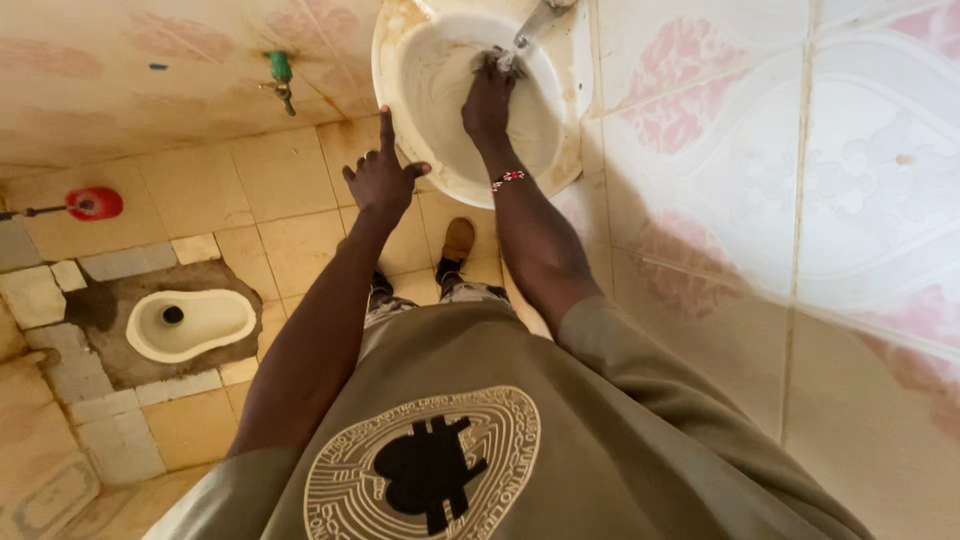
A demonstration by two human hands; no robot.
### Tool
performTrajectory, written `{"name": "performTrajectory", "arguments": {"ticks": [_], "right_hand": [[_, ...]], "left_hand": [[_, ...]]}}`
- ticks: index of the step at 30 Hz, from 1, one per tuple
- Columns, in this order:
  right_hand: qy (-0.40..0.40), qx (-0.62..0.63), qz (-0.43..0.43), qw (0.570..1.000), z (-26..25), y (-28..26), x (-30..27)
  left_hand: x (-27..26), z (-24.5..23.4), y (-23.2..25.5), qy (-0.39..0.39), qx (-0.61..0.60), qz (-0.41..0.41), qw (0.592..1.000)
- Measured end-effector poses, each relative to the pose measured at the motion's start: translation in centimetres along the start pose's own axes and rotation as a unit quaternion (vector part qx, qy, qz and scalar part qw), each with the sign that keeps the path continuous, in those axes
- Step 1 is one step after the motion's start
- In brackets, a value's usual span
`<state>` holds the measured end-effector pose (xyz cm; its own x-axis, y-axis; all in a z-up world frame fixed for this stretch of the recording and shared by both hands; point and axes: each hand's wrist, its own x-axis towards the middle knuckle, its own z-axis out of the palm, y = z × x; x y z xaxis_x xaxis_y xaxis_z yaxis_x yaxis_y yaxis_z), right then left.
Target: The person cleans the interior of a small white sink by hand using a piece of cloth.
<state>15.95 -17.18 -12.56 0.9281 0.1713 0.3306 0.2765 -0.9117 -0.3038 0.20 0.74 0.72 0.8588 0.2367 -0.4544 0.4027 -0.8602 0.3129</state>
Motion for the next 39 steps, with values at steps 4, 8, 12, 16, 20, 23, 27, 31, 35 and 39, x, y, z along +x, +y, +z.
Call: {"name": "performTrajectory", "arguments": {"ticks": [4, 8, 12, 16, 20, 23, 27, 31, 35, 39], "right_hand": [[-0.258, 0.049, -0.007, 0.965, -3.5, -1.3, -1.5], [-0.385, -0.005, 0.032, 0.922, -4.9, 1.7, -2.6], [-0.223, -0.221, -0.001, 0.949, -2.9, 4.0, -4.0], [-0.048, -0.094, -0.111, 0.988, -1.5, 1.6, -1.3], [-0.244, 0.132, -0.089, 0.957, -5.5, 1.5, -2.5], [-0.411, 0.114, 0.005, 0.904, -8.6, 2.5, -5.4], [-0.432, -0.052, -0.023, 0.900, -7.9, 4.4, -5.3], [-0.224, -0.012, -0.022, 0.974, -6.0, 3.5, -2.3], [-0.185, 0.111, -0.105, 0.971, -3.9, -0.4, -2.0], [-0.289, 0.122, -0.112, 0.943, -5.0, 0.0, -5.2]], "left_hand": [[0.0, 0.5, -0.1, -0.011, 0.000, -0.002, 1.000], [0.7, 0.3, -0.3, 0.015, -0.004, 0.023, 1.000], [-0.1, 0.6, -0.6, 0.013, -0.008, 0.020, 1.000], [0.2, 0.4, -0.1, 0.000, -0.002, 0.010, 1.000], [0.2, 0.6, -0.3, 0.006, -0.003, 0.020, 1.000], [0.2, 0.7, -0.4, 0.006, -0.009, 0.019, 1.000], [0.3, 0.6, -0.6, 0.010, -0.008, 0.017, 1.000], [0.3, 0.3, -0.1, -0.023, -0.004, -0.003, 1.000], [0.5, 0.3, 0.0, -0.009, 0.006, -0.003, 1.000], [-0.1, 0.5, -0.2, 0.005, -0.003, 0.017, 1.000]]}}
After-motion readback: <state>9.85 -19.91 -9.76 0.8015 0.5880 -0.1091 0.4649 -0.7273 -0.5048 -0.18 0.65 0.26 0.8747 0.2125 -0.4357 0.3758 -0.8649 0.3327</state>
